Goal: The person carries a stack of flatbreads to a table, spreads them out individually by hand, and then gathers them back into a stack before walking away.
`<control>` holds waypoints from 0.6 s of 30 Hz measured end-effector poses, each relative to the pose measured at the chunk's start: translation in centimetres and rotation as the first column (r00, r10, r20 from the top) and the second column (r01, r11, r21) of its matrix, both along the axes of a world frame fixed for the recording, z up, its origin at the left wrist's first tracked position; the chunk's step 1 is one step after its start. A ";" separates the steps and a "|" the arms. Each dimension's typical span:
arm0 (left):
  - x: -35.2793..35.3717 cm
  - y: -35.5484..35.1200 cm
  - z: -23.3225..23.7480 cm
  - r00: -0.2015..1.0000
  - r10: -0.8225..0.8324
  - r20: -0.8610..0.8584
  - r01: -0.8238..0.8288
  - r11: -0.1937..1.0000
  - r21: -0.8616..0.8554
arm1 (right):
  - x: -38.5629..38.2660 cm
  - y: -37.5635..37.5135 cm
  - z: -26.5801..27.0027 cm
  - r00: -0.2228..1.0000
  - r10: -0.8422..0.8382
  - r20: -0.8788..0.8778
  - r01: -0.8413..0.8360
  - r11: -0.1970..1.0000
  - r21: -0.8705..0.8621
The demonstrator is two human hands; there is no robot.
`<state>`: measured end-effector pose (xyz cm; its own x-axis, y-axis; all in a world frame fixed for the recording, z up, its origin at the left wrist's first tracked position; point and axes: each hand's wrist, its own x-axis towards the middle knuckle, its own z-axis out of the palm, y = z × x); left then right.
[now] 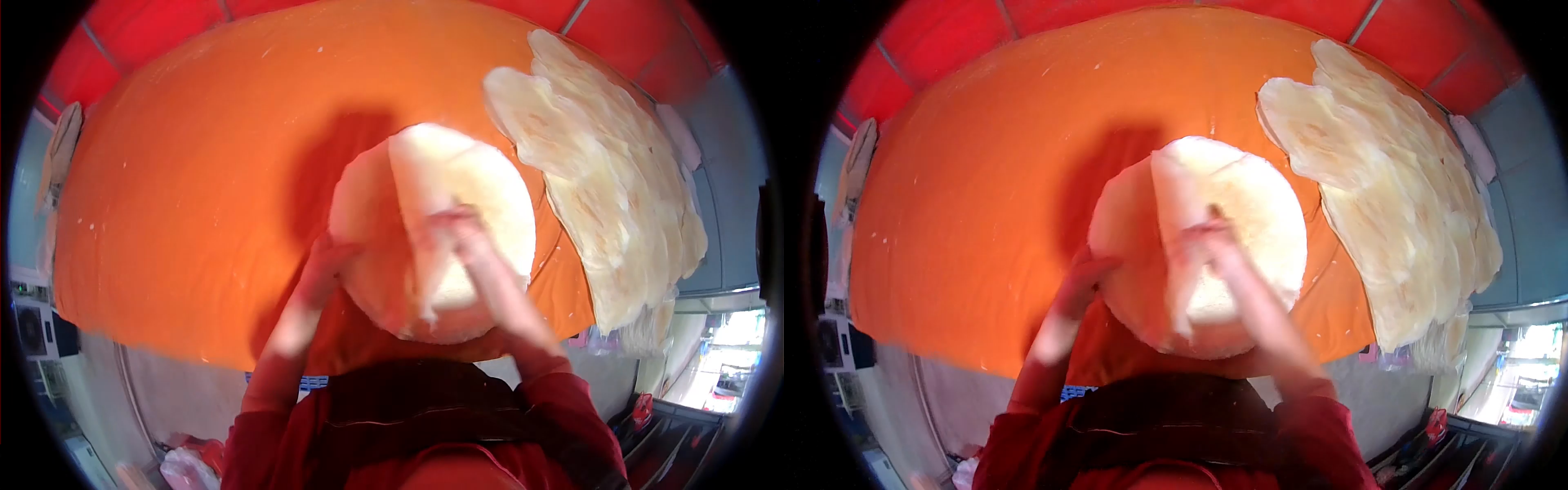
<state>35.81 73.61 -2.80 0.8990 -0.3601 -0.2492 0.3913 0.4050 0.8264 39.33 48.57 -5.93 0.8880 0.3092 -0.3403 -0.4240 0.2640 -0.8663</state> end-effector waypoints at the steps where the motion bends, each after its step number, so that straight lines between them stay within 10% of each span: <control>1: -0.2 0.6 -1.5 0.999 0.029 0.031 -0.030 0.999 0.012 | -0.4 -1.5 2.8 0.931 -0.360 -0.056 0.353 0.930 -0.101; 4: 0.4 1.8 -5.9 0.989 0.083 0.122 -0.087 0.996 0.025 | 2.1 -13.0 9.3 0.960 -0.243 -0.137 0.236 0.969 -0.066; 6: 0.3 2.2 -6.6 0.989 0.080 0.126 -0.086 0.995 0.045 | 4.2 -14.3 16.6 0.898 -0.438 -0.033 0.421 0.880 -0.220; 8: 0.7 3.1 -9.2 0.993 0.094 0.068 -0.102 0.988 0.118 | 7.5 -13.5 22.7 0.952 -0.255 0.171 0.306 0.820 -0.484; 15: 0.6 1.8 -7.4 0.934 0.256 -0.248 -0.214 0.959 0.185 | 21.8 -26.7 34.5 0.840 -0.280 0.464 0.353 0.932 -0.078; 18: 0.9 1.7 -6.7 0.963 0.169 -0.211 -0.145 0.981 0.127 | 23.2 -31.2 33.8 0.489 -0.513 0.706 0.681 0.730 0.058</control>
